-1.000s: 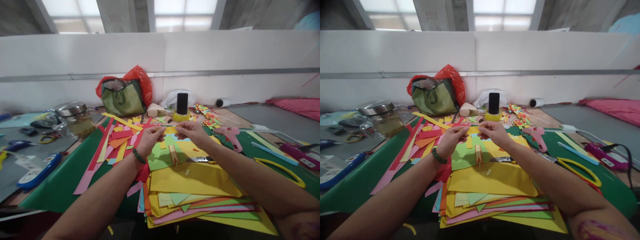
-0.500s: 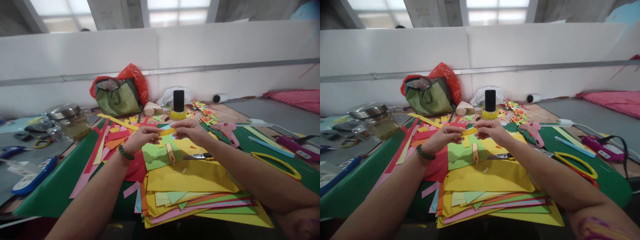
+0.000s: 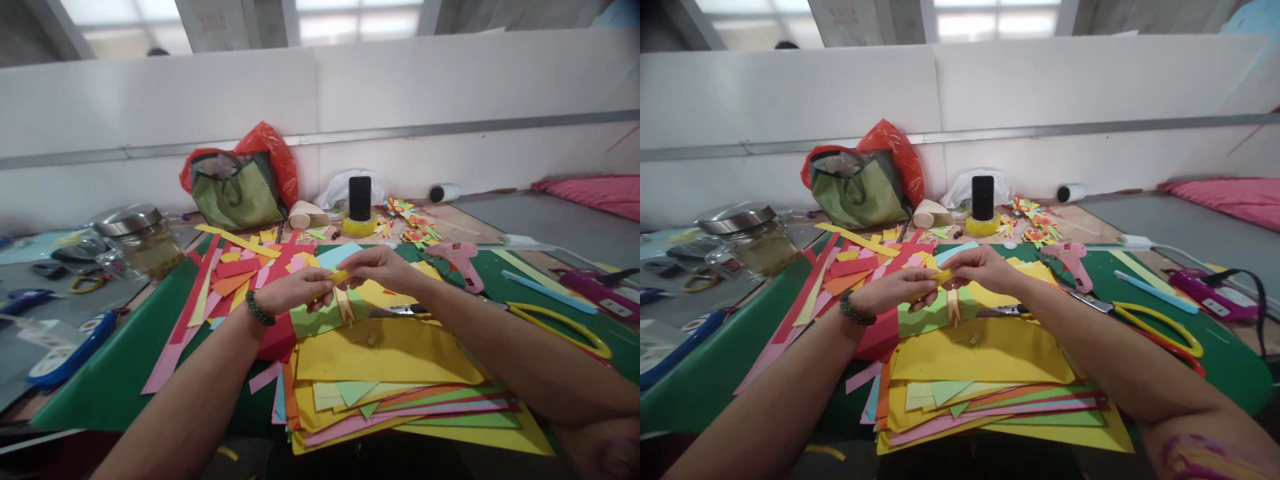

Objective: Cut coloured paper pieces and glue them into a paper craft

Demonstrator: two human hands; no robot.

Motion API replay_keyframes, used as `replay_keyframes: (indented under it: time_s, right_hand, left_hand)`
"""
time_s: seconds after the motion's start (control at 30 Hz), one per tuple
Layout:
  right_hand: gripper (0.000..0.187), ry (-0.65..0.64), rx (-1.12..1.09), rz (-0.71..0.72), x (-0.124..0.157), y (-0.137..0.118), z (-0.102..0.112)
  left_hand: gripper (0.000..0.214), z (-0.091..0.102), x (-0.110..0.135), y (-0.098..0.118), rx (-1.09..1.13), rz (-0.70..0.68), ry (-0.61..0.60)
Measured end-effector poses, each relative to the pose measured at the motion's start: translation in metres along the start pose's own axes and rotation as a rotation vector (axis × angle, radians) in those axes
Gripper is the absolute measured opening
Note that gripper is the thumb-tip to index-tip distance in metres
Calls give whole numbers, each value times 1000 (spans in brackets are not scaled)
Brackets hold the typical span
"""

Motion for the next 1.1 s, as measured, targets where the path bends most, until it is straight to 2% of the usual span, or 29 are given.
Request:
replay_keyframes:
  time_s: [0.17, 0.37, 0.53, 0.7, 0.77, 0.9, 1.1]
  right_hand:
    - [17, -59, 36, 64, 2, -5, -2]
    - [15, -27, 157, 84, 3, -4, -2]
    - [16, -77, 190, 119, 5, -7, -3]
    - [18, -107, 192, 84, 4, -7, -2]
    - [21, -82, 151, 39, 4, -8, 0]
    - [27, 54, 96, -56, 4, -10, 4]
    - [33, 95, 158, 2, 2, -5, -1]
  left_hand:
    - [52, 0, 2, 0, 43, 25, -8]
    - [54, -4, 0, -2, 15, 63, -58]
    - [48, -2, -2, -4, 16, 56, -57]
    - [49, -4, -3, -6, 41, 37, -78]
    - [46, -5, -4, -6, 62, 32, -61]
    - [42, -5, -5, -7, 69, 37, -27]
    - [44, -8, -6, -5, 51, 65, -10]
Point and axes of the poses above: each hand's wrist, its own x-axis away from the middle knuckle, its own z-axis out of the back of the hand, y = z × x, the point moved 3 cm from there along -x, towards the middle knuckle, and after that the axes turned 3 degrees about x, right-handed, at the moved point
